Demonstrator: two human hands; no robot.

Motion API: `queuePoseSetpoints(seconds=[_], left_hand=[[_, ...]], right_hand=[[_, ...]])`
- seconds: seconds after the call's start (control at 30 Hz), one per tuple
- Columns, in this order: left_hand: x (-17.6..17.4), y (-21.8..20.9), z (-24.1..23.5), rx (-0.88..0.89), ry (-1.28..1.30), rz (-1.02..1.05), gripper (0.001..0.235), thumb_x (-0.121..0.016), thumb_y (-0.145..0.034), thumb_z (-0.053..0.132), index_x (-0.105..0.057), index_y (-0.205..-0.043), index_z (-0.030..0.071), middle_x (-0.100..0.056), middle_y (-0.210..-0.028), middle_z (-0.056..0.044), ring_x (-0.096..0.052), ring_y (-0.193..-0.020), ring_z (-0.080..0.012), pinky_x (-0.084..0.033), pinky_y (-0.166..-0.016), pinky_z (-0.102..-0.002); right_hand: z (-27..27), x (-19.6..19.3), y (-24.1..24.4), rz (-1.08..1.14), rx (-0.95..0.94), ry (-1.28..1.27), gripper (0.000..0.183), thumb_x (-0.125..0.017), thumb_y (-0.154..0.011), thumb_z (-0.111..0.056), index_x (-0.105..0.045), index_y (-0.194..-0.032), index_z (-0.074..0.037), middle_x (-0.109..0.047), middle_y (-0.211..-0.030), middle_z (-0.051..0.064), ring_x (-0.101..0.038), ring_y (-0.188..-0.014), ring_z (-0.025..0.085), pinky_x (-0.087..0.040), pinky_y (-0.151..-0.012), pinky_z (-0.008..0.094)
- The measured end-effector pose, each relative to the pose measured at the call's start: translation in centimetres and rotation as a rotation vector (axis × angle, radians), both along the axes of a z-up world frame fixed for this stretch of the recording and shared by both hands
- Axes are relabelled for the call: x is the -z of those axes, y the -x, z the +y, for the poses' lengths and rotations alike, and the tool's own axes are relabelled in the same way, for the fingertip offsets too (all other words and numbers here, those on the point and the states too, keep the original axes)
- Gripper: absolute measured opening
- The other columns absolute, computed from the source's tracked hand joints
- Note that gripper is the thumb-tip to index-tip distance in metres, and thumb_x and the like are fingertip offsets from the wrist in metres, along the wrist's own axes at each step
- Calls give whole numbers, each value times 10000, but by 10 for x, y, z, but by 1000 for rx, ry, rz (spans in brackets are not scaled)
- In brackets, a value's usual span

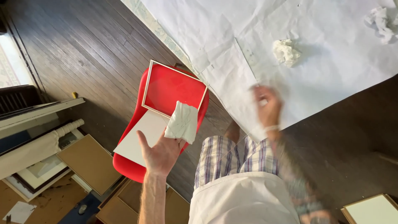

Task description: Cleaning a glass pane and a picture frame using a spray cleaner and paper towels in preparation for assembly.

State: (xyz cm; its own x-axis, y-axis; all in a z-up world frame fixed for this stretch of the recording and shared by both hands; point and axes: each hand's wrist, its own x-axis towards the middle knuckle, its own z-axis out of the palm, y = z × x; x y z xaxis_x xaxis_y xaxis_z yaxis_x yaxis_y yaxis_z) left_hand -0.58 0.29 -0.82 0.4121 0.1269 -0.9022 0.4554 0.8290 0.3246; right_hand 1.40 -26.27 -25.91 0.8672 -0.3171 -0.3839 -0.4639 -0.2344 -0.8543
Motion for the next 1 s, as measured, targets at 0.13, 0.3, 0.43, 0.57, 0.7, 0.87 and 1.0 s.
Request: queuePoseSetpoints(seconds=[0.13,0.3,0.43,0.57,0.7,0.87,1.0], left_hand=[[25,26,15,151,112,-385,1158,-229,-866,931,-253,-1605,39,-264,-1667,-209,-265,-1527,-413,-144,-1250,-499],[11,25,10,189,148,-471,1137,-187,-905,911,-167,-1632,37,-148,-1702,-211,-157,-1558,-415,-86,-1262,-490],[14,17,15,108,102,-175,1127,-373,-810,895,-354,-1577,69,-457,-1431,-210,-410,-1372,-453,-222,-1223,-507],[19,20,15,212,98,-357,1116,-232,-828,923,-310,-1572,95,-292,-1668,-170,-264,-1538,-382,-137,-1261,-481],[20,21,16,279,77,-386,1116,-177,-873,904,-241,-1606,65,-235,-1685,-181,-226,-1550,-377,-111,-1257,-471],[24,22,18,282,105,-404,1126,-204,-892,908,-137,-1644,73,-129,-1707,-186,-120,-1557,-425,-63,-1241,-537],[6,9,12,351,-16,24,1189,-173,-719,868,-364,-1615,111,-522,-1501,-215,-527,-1247,-397,-367,-1083,-521]], right_hand=[[1,-12,-10,-62,-51,52,192,-792,-894,-178,-804,-1086,-173,-725,-972,15,-682,-800,145,-563,-738,244],[121,-223,29,92,277,-797,161,-622,-857,-88,-764,-882,-17,-692,-809,97,-617,-680,204,-614,-778,356],[92,-174,45,-358,-532,-326,142,-744,-939,-92,-796,-1060,-146,-749,-1056,-6,-729,-935,160,-599,-850,273],[-8,-35,-9,-188,-185,49,146,-772,-975,-154,-781,-1118,-123,-739,-1051,65,-702,-928,227,-595,-782,286],[3,-16,-1,-176,-144,149,120,-793,-961,-165,-791,-1075,-127,-735,-992,71,-703,-857,232,-591,-744,279],[119,-228,40,-78,-177,-444,198,-694,-851,17,-760,-1029,-39,-760,-974,157,-733,-986,282,-613,-930,391],[69,-184,42,-476,-715,-448,277,-666,-955,44,-702,-1206,-69,-687,-1192,105,-675,-1083,263,-588,-981,384]])
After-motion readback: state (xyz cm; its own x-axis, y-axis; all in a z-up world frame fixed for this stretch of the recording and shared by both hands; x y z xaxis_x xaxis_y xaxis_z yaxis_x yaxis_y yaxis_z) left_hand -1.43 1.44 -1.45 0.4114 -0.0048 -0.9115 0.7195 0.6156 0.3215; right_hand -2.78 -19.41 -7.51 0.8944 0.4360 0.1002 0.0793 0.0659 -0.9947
